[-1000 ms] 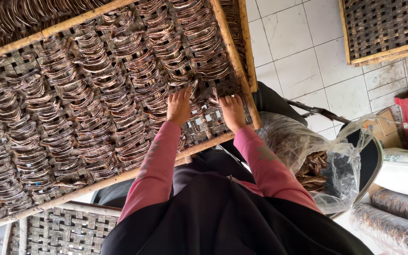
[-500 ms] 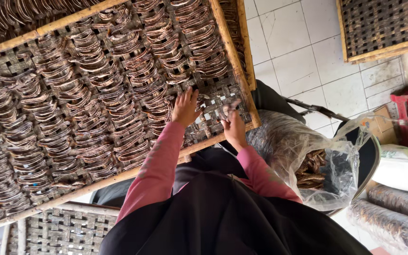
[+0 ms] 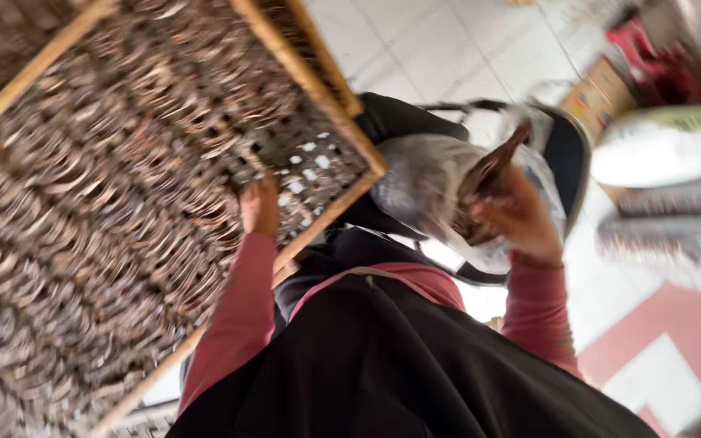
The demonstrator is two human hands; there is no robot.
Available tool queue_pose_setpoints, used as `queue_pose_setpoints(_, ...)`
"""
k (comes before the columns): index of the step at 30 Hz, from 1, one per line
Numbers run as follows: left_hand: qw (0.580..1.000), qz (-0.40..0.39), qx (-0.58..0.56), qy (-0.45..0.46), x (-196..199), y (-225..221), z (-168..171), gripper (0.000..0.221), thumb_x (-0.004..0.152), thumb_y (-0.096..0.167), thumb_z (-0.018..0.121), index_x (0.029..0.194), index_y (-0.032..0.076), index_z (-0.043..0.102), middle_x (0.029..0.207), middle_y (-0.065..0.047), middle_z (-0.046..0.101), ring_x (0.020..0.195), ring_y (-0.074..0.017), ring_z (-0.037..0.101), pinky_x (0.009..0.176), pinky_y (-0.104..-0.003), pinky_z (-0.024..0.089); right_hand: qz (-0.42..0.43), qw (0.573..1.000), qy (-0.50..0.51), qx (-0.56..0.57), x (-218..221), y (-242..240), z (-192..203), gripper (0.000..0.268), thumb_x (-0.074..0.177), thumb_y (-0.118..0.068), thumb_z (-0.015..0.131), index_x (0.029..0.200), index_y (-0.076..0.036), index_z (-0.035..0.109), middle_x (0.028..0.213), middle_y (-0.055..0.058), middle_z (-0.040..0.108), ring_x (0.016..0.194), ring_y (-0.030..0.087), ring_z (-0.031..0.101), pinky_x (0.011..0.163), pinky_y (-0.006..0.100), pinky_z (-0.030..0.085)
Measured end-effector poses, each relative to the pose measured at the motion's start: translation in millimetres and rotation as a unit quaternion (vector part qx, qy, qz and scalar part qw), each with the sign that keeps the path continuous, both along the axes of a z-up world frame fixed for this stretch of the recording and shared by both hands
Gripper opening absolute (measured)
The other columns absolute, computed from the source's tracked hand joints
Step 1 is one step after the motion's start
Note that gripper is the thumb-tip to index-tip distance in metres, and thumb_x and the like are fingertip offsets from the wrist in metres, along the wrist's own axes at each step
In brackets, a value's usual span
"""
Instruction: The person picks up handfuls of dried food items from bamboo trays and places them into plastic bags.
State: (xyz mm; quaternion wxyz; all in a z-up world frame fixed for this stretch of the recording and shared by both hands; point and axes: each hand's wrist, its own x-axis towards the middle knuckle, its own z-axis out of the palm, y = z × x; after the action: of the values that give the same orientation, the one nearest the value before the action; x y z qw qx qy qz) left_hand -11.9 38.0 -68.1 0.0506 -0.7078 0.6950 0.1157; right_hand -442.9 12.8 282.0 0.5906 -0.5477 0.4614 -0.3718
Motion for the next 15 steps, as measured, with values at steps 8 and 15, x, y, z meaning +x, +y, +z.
queue_pose_setpoints(8,0.998,-0.013,-0.046,0.034,-13.8,-7.0,22.7,0.057,0.101,0.003,0.059,0.152,0.002,0.033,0.131,-0.031,0.058,0.114,-0.042,0.063,0.094,-0.048,0.056,0.183,0.956,0.225,0.05,-107.9,6.7,-46.4,0.046,0.091,-0.02,0.066,0.134,-0.007,0.057,0.107,0.007,0.072,0.093,0.018,0.069,0.081,0.034,0.058)
queue_pose_setpoints(15,1.0,-0.005,-0.001,0.026,-11.7,-9.1,8.6,0.073,0.1,0.0,0.065,0.157,0.003,0.021,0.125,-0.036,0.059,0.109,-0.0467,0.066,0.097,-0.05,0.059,0.207,0.737,0.641,0.059,-102.1,8.1,-136.6,0.039,0.084,-0.008,0.078,0.12,-0.015,0.066,0.12,0.005,0.065,0.121,0.026,0.059,0.109,0.045,0.043)
